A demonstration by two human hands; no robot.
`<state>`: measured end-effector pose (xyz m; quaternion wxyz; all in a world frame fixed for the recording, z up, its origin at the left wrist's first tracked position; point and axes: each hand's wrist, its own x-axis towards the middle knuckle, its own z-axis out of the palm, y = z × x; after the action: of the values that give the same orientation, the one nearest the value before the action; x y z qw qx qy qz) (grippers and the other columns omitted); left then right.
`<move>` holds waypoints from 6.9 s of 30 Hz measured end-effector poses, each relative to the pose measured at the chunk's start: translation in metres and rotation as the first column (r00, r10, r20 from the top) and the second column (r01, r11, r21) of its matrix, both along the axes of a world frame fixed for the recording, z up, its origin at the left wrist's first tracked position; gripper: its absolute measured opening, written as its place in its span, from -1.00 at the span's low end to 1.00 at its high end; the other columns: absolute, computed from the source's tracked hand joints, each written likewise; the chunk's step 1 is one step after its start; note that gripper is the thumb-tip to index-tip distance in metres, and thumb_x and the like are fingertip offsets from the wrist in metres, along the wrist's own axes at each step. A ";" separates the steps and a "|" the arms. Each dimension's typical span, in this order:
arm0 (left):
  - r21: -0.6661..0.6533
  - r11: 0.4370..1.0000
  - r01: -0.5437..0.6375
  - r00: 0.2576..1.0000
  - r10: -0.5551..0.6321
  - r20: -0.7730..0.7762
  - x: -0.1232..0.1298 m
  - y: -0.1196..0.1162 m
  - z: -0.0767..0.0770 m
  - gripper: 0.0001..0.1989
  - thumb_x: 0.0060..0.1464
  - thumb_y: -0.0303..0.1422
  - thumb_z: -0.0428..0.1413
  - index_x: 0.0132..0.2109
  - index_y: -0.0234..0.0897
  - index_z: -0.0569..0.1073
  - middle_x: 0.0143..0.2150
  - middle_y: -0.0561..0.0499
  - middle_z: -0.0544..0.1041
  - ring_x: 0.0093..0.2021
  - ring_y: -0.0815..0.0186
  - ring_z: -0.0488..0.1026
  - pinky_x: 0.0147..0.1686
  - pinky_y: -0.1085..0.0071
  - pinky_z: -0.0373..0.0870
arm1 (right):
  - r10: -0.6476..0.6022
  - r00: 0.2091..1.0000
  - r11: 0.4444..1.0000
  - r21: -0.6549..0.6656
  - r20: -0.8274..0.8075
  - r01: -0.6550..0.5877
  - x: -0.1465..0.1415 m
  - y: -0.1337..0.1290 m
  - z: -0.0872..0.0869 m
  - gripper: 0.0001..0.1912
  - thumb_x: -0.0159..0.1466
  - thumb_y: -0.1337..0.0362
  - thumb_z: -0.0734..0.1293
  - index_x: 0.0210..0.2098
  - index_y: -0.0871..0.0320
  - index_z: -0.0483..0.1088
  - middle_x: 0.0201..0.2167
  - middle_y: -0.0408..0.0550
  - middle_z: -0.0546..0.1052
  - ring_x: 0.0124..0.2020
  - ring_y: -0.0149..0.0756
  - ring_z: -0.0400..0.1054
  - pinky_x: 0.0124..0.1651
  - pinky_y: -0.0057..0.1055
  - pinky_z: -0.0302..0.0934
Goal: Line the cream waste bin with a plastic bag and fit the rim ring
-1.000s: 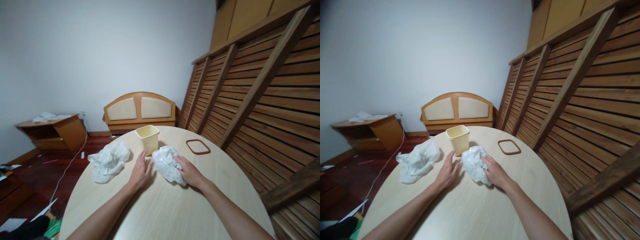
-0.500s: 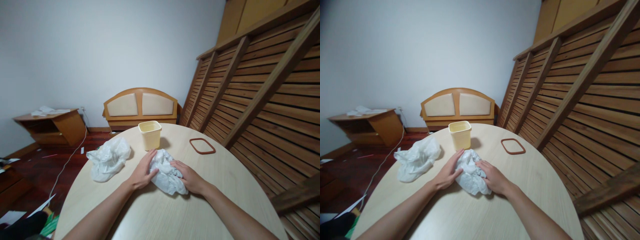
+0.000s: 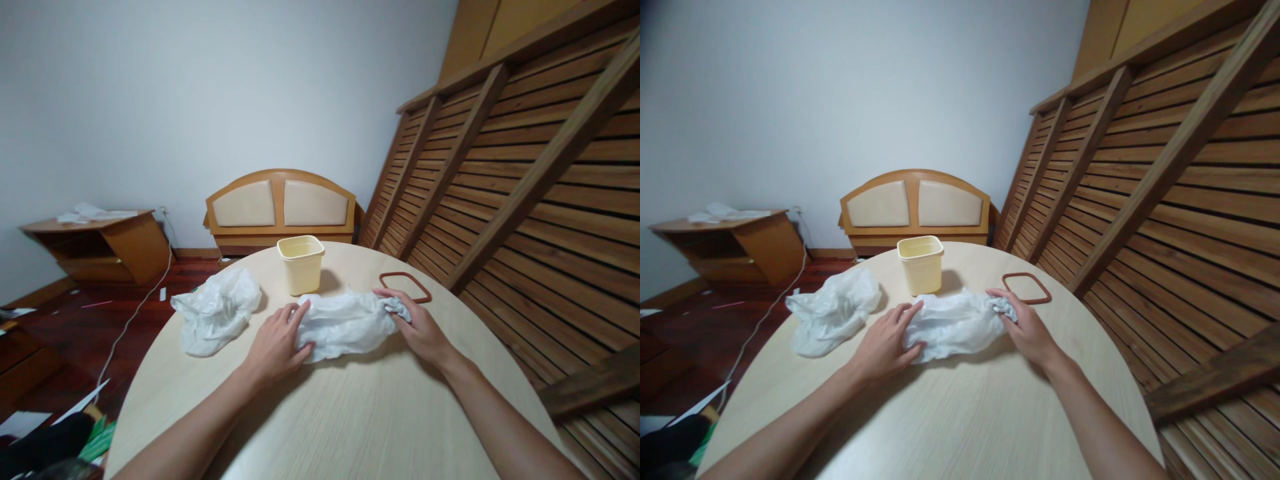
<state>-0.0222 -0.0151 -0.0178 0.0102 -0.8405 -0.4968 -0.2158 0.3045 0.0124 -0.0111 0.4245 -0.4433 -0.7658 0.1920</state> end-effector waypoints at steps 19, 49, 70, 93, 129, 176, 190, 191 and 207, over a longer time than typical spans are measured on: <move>-0.326 0.944 -0.040 0.996 0.012 -0.087 -0.022 -0.023 0.021 0.01 -0.17 0.03 0.29 0.35 -0.29 0.13 -0.11 -0.25 0.63 -0.22 -0.06 0.63 -0.30 0.26 0.45 | -0.046 0.950 0.969 0.245 0.308 -0.033 -0.008 -0.007 0.010 -0.71 0.35 0.25 0.23 0.02 0.08 0.44 0.07 0.06 0.55 0.18 -0.07 0.36 0.33 0.05 0.08; 0.112 0.993 -0.048 0.531 -0.070 0.845 -0.013 -0.009 0.037 -0.67 0.26 -0.17 0.13 0.07 -0.25 0.44 0.01 -0.14 0.60 -0.01 0.20 0.59 0.02 0.21 0.57 | 0.142 0.921 0.989 -0.011 0.362 -0.148 -0.016 -0.002 -0.006 -0.47 0.30 0.49 0.16 0.22 0.03 0.33 0.13 0.01 0.53 0.10 -0.13 0.44 0.14 -0.10 0.29; -0.108 0.985 0.131 0.991 -0.129 0.030 -0.009 -0.009 0.022 -0.56 -0.02 -0.47 0.20 0.06 -0.29 0.45 0.06 -0.19 0.51 0.04 0.01 0.47 0.08 0.04 0.44 | 0.129 0.912 0.991 -0.083 0.388 -0.105 -0.009 -0.001 -0.010 -0.34 0.25 0.33 0.32 0.33 0.02 0.22 0.26 0.07 0.43 0.19 -0.01 0.37 0.25 0.00 0.21; 0.092 0.996 0.011 0.991 -0.023 0.134 -0.004 -0.004 -0.008 -0.60 0.18 -0.27 0.16 0.11 -0.19 0.27 0.08 -0.17 0.51 -0.04 0.08 0.56 -0.14 0.16 0.54 | 0.150 0.859 0.989 -0.059 0.489 -0.139 -0.005 -0.003 -0.011 -0.39 0.20 0.12 0.45 0.22 0.03 0.36 0.24 0.07 0.43 0.26 0.02 0.28 0.30 -0.02 0.16; 0.187 0.890 0.416 0.909 -0.415 -0.047 0.027 -0.017 -0.002 -0.44 0.20 -0.34 0.11 0.33 -0.19 0.28 0.36 -0.23 0.33 0.35 -0.05 0.27 0.23 -0.05 0.31 | 0.030 0.859 0.999 0.005 0.512 -0.038 0.037 -0.001 -0.004 -0.21 -0.01 0.48 0.28 0.24 0.05 0.31 0.25 0.05 0.42 0.28 0.00 0.25 0.33 0.02 0.09; -0.076 0.975 0.207 0.978 -0.207 0.006 0.010 -0.010 0.008 0.05 -0.14 0.24 0.26 0.39 -0.18 0.20 0.46 -0.30 0.09 0.42 -0.22 0.09 0.32 -0.20 0.15 | 0.321 0.827 0.945 -0.102 0.462 -0.310 -0.056 -0.024 -0.013 0.08 0.09 -0.21 0.48 0.39 0.25 0.13 0.27 0.26 0.37 0.24 0.08 0.25 0.33 0.00 0.09; -0.187 0.937 0.296 0.953 -0.303 -0.009 0.020 -0.013 0.005 -0.25 -0.02 0.00 0.30 0.23 -0.26 0.33 0.19 -0.24 0.47 0.23 -0.07 0.37 0.22 -0.03 0.34 | 0.323 0.843 0.943 -0.074 0.430 -0.323 -0.061 -0.027 -0.013 0.10 -0.04 -0.16 0.56 0.34 0.19 0.14 0.31 0.25 0.31 0.33 0.06 0.19 0.43 0.07 -0.07; -0.184 0.936 0.300 0.952 -0.305 -0.001 0.019 -0.013 0.006 -0.25 0.00 0.00 0.29 0.24 -0.26 0.32 0.20 -0.24 0.46 0.22 -0.06 0.38 0.22 -0.02 0.34 | 0.314 0.841 0.947 -0.082 0.441 -0.310 -0.061 -0.028 -0.014 0.12 -0.03 -0.14 0.56 0.36 0.18 0.12 0.33 0.25 0.30 0.34 0.06 0.18 0.44 0.07 -0.09; -0.242 0.927 0.286 0.958 -0.273 0.088 0.007 -0.003 -0.007 0.20 -0.14 0.22 0.27 0.48 -0.17 -0.07 0.35 -0.30 0.27 0.32 -0.13 0.28 0.27 -0.08 0.28 | 0.389 0.803 0.919 -0.135 0.451 -0.370 -0.055 -0.031 -0.011 -0.11 0.04 0.15 0.50 0.31 0.22 0.24 0.24 0.18 0.41 0.27 0.02 0.26 0.44 0.02 -0.10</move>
<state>-0.0156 -0.0177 -0.0243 -0.1406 -0.8912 -0.3955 -0.1721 0.2498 -0.0183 -0.0222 0.1705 -0.3228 -0.9142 0.1757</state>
